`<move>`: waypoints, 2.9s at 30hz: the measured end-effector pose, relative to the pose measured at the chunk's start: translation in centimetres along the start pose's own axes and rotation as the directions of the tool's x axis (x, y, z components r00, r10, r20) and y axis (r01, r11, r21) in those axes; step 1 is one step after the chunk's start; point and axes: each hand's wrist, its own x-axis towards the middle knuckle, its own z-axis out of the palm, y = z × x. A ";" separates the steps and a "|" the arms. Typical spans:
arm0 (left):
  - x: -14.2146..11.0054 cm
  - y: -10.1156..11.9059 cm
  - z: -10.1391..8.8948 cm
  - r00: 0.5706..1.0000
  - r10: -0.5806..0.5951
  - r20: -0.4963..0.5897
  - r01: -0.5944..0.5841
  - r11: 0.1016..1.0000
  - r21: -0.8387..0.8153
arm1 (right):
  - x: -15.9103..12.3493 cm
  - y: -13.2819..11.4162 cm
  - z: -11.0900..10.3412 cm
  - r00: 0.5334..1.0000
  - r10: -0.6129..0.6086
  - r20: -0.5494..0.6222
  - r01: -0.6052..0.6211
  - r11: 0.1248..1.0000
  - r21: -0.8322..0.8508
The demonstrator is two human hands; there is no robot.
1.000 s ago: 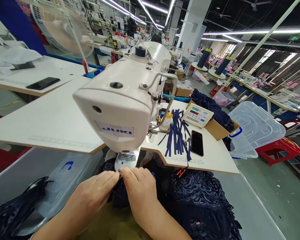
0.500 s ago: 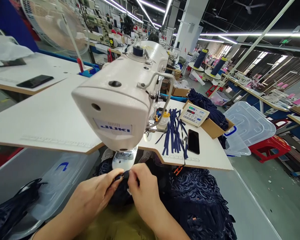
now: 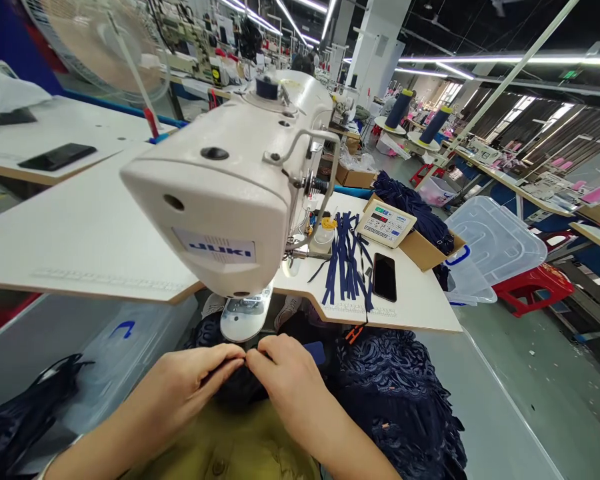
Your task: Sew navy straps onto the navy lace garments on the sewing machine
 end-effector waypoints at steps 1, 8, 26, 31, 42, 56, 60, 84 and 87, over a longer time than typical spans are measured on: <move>0.1 -0.3 0.2 0.999 -0.024 0.039 0.023 0.999 0.022 | -0.2 0.2 0.2 1.000 0.013 0.006 -0.013 1.000 0.017; -0.2 -3.9 2.4 0.966 -0.256 -0.030 0.257 0.963 0.075 | -0.3 2.8 2.2 0.888 0.446 0.115 -0.397 0.616 0.681; 0.2 -1.1 3.1 0.952 -0.237 0.196 0.304 0.819 -0.487 | -0.6 1.8 4.3 0.965 0.259 0.044 -0.182 0.540 0.822; 0.3 -0.2 2.9 0.956 -0.247 0.160 0.290 0.882 -0.372 | -0.2 0.9 6.1 0.829 0.560 -0.011 -0.133 0.217 0.967; -0.6 -0.1 3.3 0.997 -0.030 -0.076 0.011 0.971 -0.240 | -0.8 0.4 6.1 0.810 0.526 -0.259 -0.141 0.603 0.785; 0.1 0.3 2.4 0.978 -0.147 0.147 0.192 0.910 -0.368 | -0.5 0.8 4.3 0.866 0.499 0.038 -0.252 0.369 0.895; 0.2 0.2 2.0 0.977 -0.142 0.159 0.189 0.920 -0.342 | -0.5 0.9 4.0 0.891 0.446 -0.082 -0.163 0.483 0.860; -0.6 1.1 1.7 0.952 0.249 -0.178 -0.197 0.944 0.266 | -1.5 0.8 4.7 0.846 0.179 -0.502 0.138 0.836 0.531; -0.2 1.1 0.9 0.972 0.194 -0.130 -0.169 0.968 0.184 | -0.9 0.4 3.5 0.890 0.177 -0.421 0.082 0.845 0.528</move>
